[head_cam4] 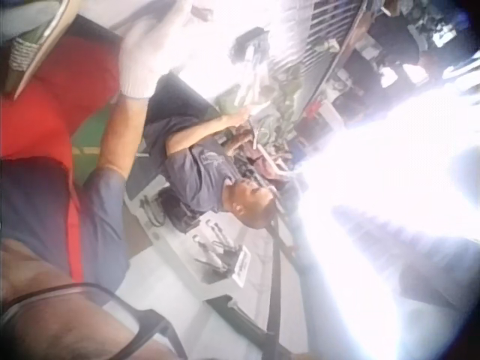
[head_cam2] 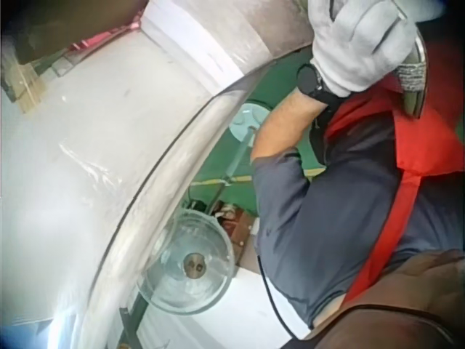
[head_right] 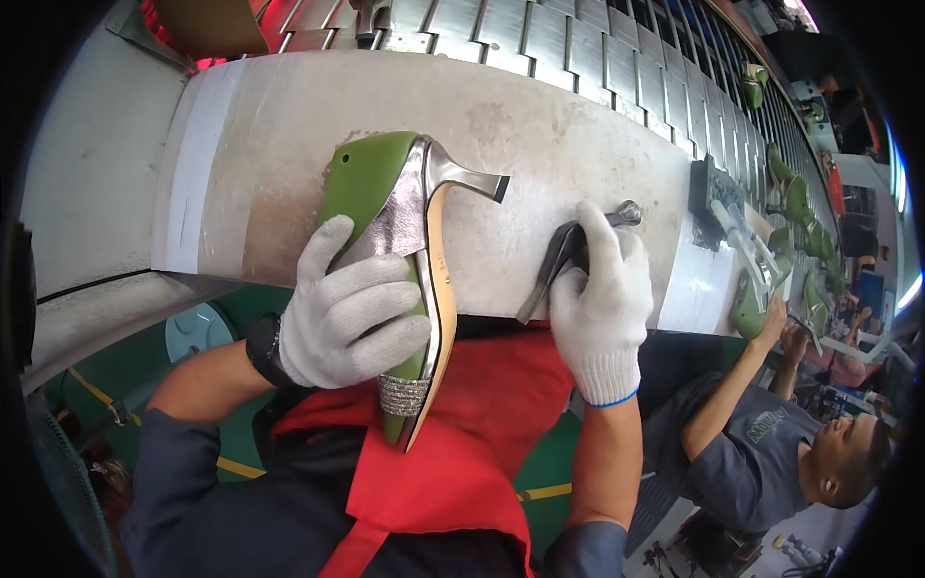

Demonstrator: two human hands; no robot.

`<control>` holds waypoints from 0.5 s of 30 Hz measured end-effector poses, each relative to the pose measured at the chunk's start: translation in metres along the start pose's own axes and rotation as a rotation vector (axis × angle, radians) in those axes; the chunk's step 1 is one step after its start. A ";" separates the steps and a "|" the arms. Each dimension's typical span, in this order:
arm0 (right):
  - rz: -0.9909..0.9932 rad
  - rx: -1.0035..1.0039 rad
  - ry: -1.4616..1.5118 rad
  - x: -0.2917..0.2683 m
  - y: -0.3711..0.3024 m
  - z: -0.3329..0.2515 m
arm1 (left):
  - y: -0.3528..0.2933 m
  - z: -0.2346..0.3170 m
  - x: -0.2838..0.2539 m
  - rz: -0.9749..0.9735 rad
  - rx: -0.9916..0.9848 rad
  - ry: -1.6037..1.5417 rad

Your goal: The person assembles high-heeled shoes by fitting a sole piece to the bottom of the lasted shoe upper and using a hammer to secure the edges and flatten the bond.

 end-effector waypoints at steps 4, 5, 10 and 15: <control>-0.183 0.235 0.586 0.001 -0.008 -0.003 | -0.004 -0.003 -0.001 -0.023 -0.049 -0.002; -0.301 0.295 0.794 -0.001 -0.009 -0.014 | -0.007 -0.005 0.001 -0.020 -0.060 -0.005; -0.548 0.551 0.979 0.001 -0.014 -0.028 | -0.006 -0.004 0.002 -0.007 -0.035 -0.027; -0.578 0.555 1.021 0.017 -0.006 -0.033 | -0.009 -0.005 0.006 0.024 -0.046 -0.022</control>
Point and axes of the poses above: each hand's wrist, its own y-axis towards the middle knuckle, its own x-axis out of the palm, z = x × y, the point moved 8 cm from there along y, towards the middle knuckle, and after that the axes turned 15 degrees about x, right-handed, at the moved point
